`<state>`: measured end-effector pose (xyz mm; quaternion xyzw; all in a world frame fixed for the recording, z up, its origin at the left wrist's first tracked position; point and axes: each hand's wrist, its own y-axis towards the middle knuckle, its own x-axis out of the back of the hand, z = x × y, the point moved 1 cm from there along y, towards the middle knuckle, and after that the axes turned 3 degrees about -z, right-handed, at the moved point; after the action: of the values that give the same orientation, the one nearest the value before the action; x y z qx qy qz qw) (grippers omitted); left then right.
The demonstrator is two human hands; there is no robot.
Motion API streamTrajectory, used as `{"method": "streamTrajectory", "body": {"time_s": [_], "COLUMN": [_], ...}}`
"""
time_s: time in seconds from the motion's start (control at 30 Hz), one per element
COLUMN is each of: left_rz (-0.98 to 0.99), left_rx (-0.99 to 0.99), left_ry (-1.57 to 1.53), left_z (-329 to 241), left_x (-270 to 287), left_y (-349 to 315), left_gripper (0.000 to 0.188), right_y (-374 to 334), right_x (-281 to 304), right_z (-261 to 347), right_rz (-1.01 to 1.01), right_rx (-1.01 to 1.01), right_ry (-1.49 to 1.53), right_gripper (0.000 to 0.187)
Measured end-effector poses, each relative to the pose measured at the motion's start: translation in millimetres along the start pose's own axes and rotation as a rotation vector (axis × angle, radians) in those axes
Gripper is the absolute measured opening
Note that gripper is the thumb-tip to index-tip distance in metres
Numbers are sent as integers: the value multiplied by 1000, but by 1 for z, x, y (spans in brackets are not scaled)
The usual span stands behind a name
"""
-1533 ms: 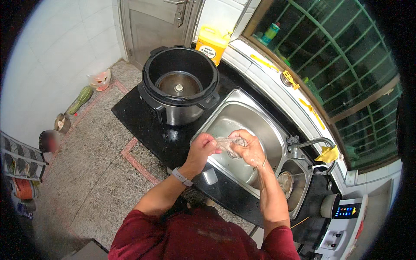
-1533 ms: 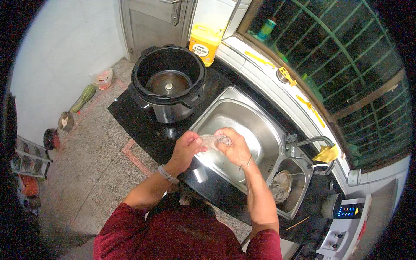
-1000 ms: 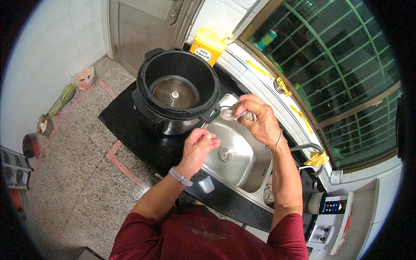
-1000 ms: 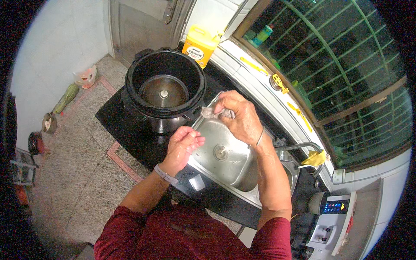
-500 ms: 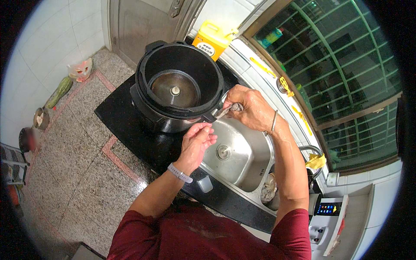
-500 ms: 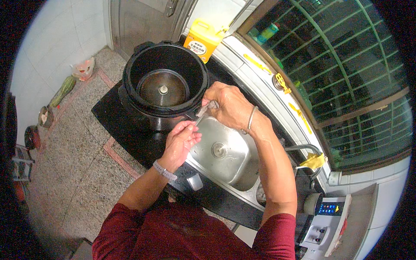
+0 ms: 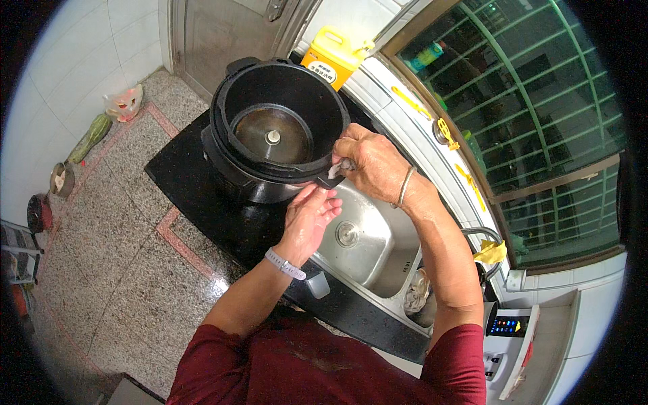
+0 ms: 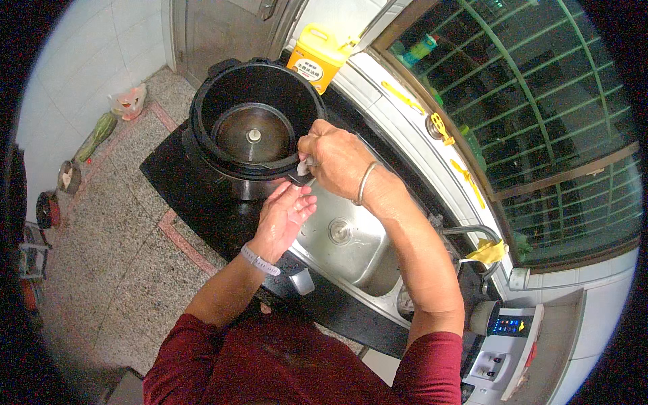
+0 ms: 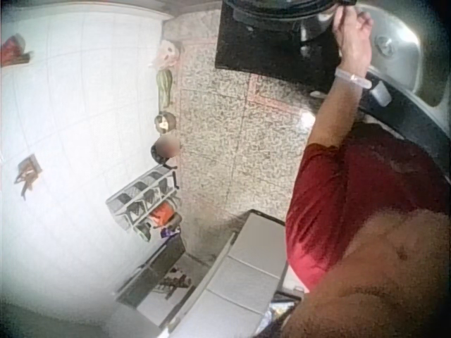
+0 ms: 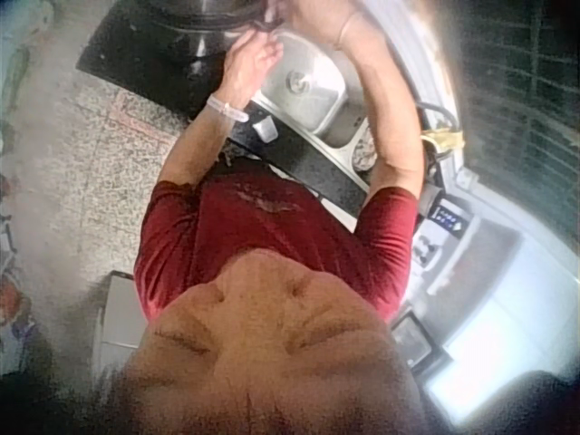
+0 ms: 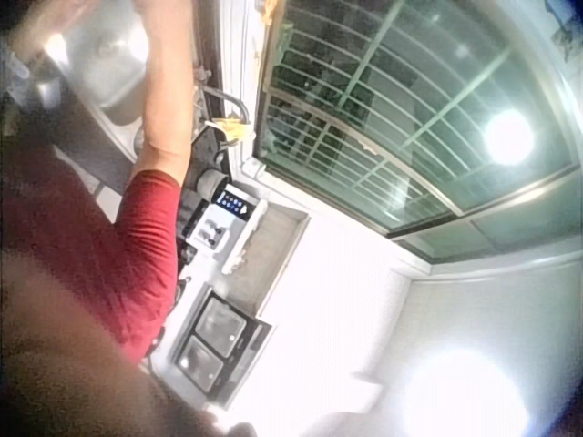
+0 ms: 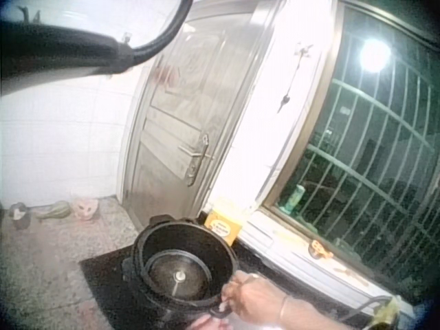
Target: The person washes a detachable pot in a sink, then wipes the interior and exterior of a multi-cooker and the surrounding countertop using a cloth.
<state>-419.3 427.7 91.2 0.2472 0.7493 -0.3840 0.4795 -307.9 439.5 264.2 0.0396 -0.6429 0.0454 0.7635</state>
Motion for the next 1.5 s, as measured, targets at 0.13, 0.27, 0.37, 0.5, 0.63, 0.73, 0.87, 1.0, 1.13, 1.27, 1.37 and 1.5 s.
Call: {"method": "streamTrajectory", "body": {"time_s": [0.13,0.27,0.37,0.5,0.63,0.73,0.87,1.0,1.13,1.27,1.37,1.5], "left_rz": [43,96,127,131,183,158,110,91,5,-4,6,104], "left_rx": [6,3,-6,10,38,48,20,-79,-136,-118,-89,-3], "left_ry": [-97,-171,-205,-266,-364,-396,-370,-267,-222,-179,-207,-377], "left_z": [7,11,11,15,21,21,14,17,23,28,26,18], "left_x": [1,-2,-5,-4,3,2,-6,-8,-5,7,8,-12], "left_y": [7,13,17,26,37,38,28,25,28,34,31,17], "left_gripper": [25,24,22,21,29,23,15,13,11,12,14,17], "right_y": [-4,-9,-12,-10,-5,-11,-19,-19,-13,-14,-13,-16], "right_x": [-9,-15,-14,-10,-8,-14,-7,11,1,-23,-27,-21], "right_z": [2,2,2,5,6,-9,-19,-22,-14,-17,-18,-17], "right_rz": [-26,-18,6,110,139,84,-42,-74,-143,-157,-146,-110], "right_rx": [59,121,101,10,9,67,50,-57,9,-24,-32,-54], "right_ry": [-99,-114,-124,-153,-100,-25,119,144,156,145,189,215], "right_gripper": [17,14,14,18,17,18,35,48,42,36,36,40]}}
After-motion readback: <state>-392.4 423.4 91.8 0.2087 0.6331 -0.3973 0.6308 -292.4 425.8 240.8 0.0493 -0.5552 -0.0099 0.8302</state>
